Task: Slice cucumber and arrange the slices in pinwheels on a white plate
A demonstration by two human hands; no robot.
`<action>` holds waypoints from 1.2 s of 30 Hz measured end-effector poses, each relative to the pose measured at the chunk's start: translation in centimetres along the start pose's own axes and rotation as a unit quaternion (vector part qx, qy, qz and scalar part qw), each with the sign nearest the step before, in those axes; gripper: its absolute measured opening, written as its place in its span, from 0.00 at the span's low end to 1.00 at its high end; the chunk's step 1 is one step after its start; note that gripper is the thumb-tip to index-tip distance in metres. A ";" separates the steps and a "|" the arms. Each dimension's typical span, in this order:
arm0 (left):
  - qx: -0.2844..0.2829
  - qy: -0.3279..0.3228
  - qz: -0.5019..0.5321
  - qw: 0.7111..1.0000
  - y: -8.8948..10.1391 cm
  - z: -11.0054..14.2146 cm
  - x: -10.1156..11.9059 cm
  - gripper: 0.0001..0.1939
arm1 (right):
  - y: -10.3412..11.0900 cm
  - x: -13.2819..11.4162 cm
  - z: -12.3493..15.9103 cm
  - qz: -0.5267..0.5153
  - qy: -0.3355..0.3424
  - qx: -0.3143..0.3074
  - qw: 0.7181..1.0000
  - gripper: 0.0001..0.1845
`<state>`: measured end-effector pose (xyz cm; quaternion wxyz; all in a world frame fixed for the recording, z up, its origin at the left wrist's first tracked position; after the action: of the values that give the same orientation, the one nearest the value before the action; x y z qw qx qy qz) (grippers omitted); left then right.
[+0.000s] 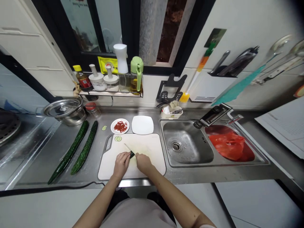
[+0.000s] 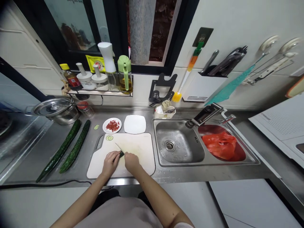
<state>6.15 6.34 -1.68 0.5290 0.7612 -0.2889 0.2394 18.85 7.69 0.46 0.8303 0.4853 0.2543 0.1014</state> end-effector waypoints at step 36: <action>-0.011 0.017 -0.016 1.000 0.1 0.1 0.1 0.14 | -0.1 -0.2 0.6 0.010 0.001 0.013 1.000 0.18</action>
<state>6.12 6.19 -1.59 0.5456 0.7560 -0.2700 0.2404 19.02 7.14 0.66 0.8225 0.4989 0.2513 0.1071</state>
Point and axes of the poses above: each hand's wrist, its own z-axis away from the middle knuckle, its own y-axis out of the back of the hand, x = y × z, the point moved 8 cm from there along -z, towards the middle knuckle, and after that the axes turned 12 degrees about y, right-handed, at the moved point
